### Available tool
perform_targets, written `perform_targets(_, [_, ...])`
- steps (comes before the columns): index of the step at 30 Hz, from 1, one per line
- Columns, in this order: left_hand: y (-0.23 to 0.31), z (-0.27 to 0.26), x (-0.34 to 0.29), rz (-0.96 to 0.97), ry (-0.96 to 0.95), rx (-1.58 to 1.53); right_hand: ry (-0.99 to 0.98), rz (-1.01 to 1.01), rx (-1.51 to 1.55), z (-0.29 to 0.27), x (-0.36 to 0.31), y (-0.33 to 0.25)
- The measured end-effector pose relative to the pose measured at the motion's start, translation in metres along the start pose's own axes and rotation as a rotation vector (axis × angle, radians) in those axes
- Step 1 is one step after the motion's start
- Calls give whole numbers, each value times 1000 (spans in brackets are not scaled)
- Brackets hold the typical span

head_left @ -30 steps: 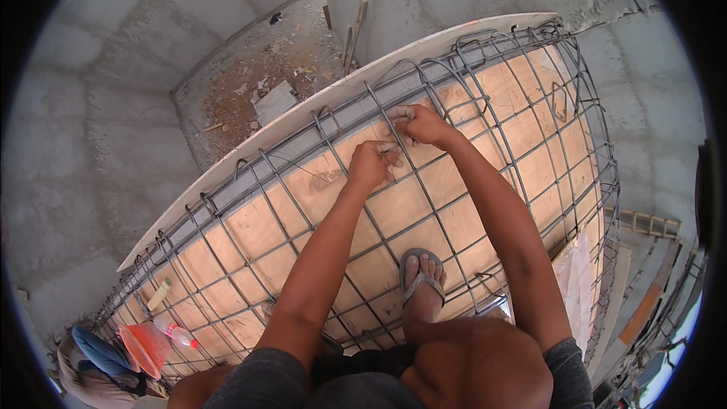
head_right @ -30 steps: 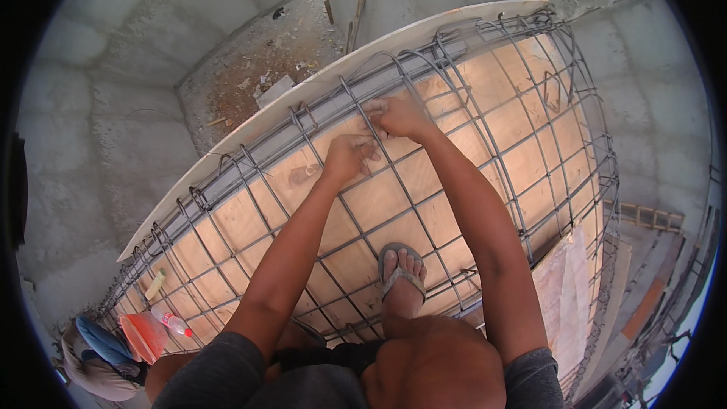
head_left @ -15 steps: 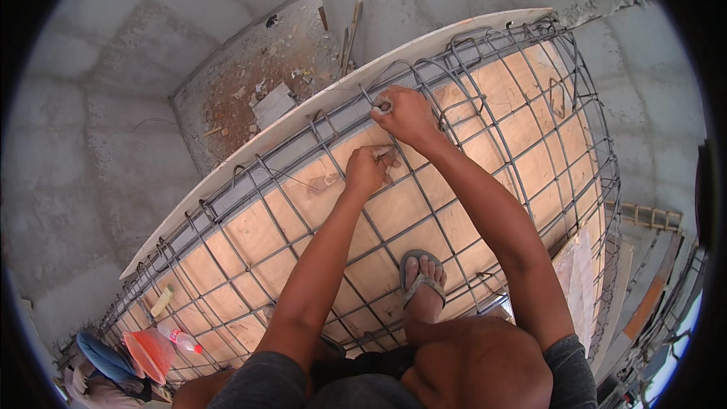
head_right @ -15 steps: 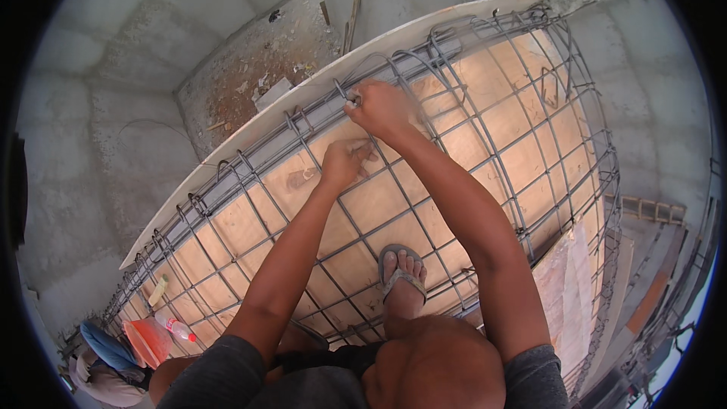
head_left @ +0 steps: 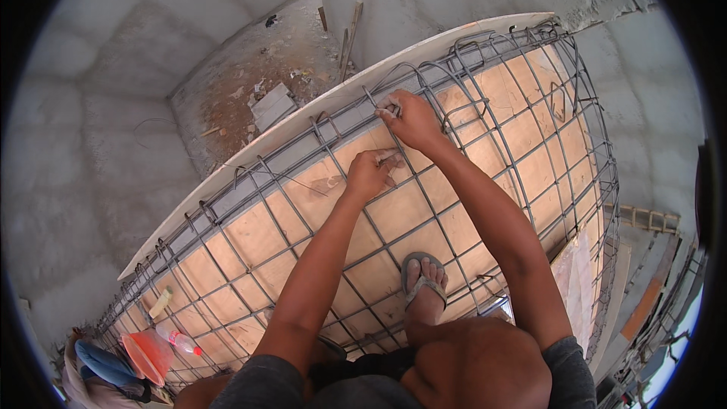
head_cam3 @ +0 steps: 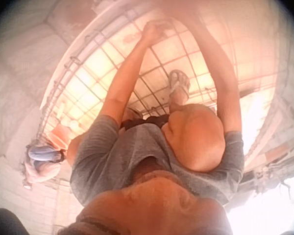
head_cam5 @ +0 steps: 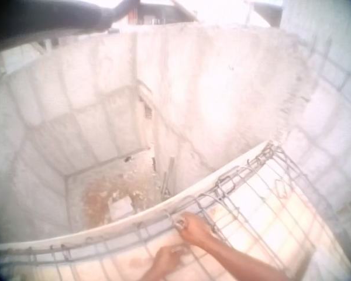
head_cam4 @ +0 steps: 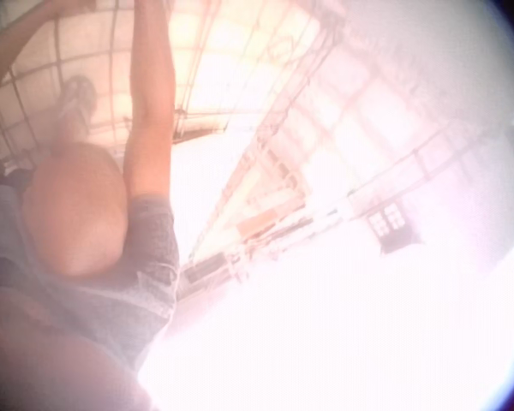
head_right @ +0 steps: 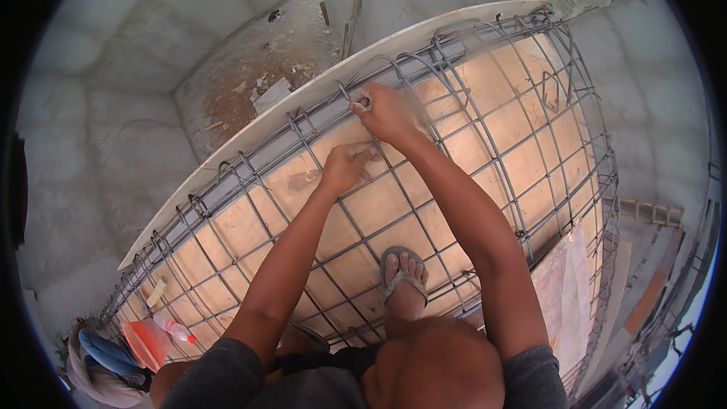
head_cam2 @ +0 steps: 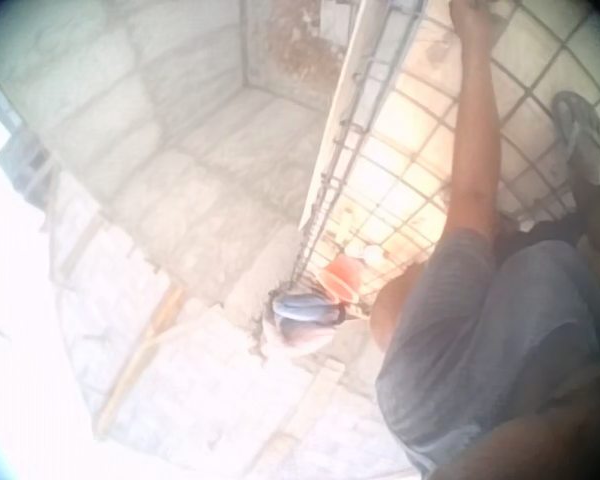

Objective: The person uses their hands to tie and secure steel reinforcement wires onto a rebar grid over a wooden form at a construction site.

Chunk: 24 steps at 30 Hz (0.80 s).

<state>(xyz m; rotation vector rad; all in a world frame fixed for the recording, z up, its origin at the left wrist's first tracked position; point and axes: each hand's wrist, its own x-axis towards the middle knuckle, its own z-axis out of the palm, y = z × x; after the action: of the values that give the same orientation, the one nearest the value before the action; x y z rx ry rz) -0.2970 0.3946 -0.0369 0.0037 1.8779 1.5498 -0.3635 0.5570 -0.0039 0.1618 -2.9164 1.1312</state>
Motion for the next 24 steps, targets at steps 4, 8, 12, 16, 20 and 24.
perform_targets(4, [-7, -5, 1, 11, 0, 14, -40, -32, 161, -2, -7, -17])
perform_targets(8, [-3, -4, 1, -23, 16, -33, 51, -103, 103, -10, -11, -19])
perform_targets(12, [0, 5, 4, -22, 35, -108, 147, -9, -57, -22, 4, 14])
perform_targets(16, [-12, -4, 3, 24, 109, -220, 33, 66, -167, -21, 10, 0])
perform_targets(20, [-11, -3, 6, 27, 146, -372, 43, 234, -120, -24, 13, 3])
perform_targets(24, [-11, -2, 4, 27, 144, -306, 61, 62, -256, -24, 16, 8])
